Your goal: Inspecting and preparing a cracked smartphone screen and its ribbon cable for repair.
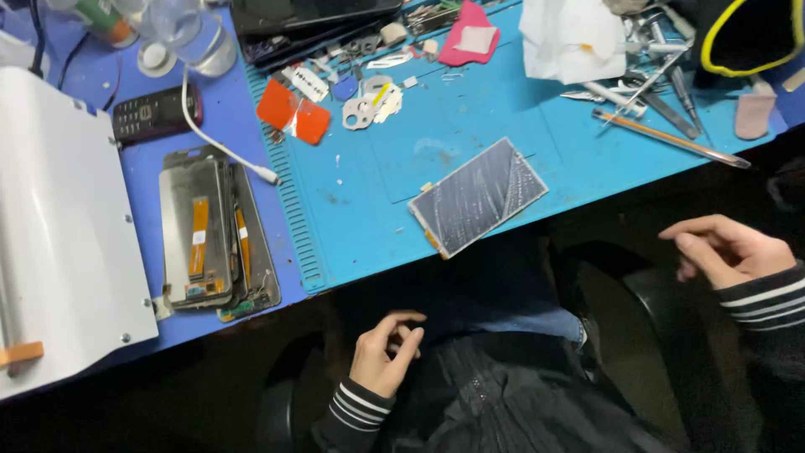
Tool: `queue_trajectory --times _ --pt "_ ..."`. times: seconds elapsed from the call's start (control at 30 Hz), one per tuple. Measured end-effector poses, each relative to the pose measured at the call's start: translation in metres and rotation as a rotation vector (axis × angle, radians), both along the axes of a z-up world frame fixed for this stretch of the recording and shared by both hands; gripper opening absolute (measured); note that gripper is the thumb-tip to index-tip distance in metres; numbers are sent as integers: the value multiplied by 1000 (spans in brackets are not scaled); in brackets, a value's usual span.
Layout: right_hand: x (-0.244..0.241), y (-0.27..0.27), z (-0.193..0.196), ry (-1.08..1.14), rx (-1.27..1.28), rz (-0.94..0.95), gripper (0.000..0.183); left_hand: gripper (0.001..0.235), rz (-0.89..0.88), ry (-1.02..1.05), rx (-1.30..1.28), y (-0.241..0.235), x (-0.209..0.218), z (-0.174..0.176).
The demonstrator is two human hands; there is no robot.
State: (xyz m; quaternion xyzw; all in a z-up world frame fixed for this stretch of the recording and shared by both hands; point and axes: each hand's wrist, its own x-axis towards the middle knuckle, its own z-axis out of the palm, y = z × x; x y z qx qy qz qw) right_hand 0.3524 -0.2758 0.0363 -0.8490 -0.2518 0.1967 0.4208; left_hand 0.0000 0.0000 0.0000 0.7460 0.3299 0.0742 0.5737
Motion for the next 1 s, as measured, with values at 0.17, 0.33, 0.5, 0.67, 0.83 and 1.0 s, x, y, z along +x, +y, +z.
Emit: queue_trajectory --times 0.17,0.33,0.5,0.67,0.83,1.0 --pt "-24 45 31 -66 -86 196 18 14 -160 -268 326 2 11 87" --pt "-41 64 41 -64 -87 313 18 25 -119 -376 908 24 41 141" --pt "-47 67 46 -162 -39 376 16 120 -25 69 1298 44 92 117" --pt "-46 69 58 -145 -13 352 16 122 -26 115 1287 46 103 115" --pt "-39 84 77 -230 -37 376 16 123 -29 78 1195 53 99 123" --pt "-30 129 102 -350 293 501 17 111 -139 -151 905 70 90 162"
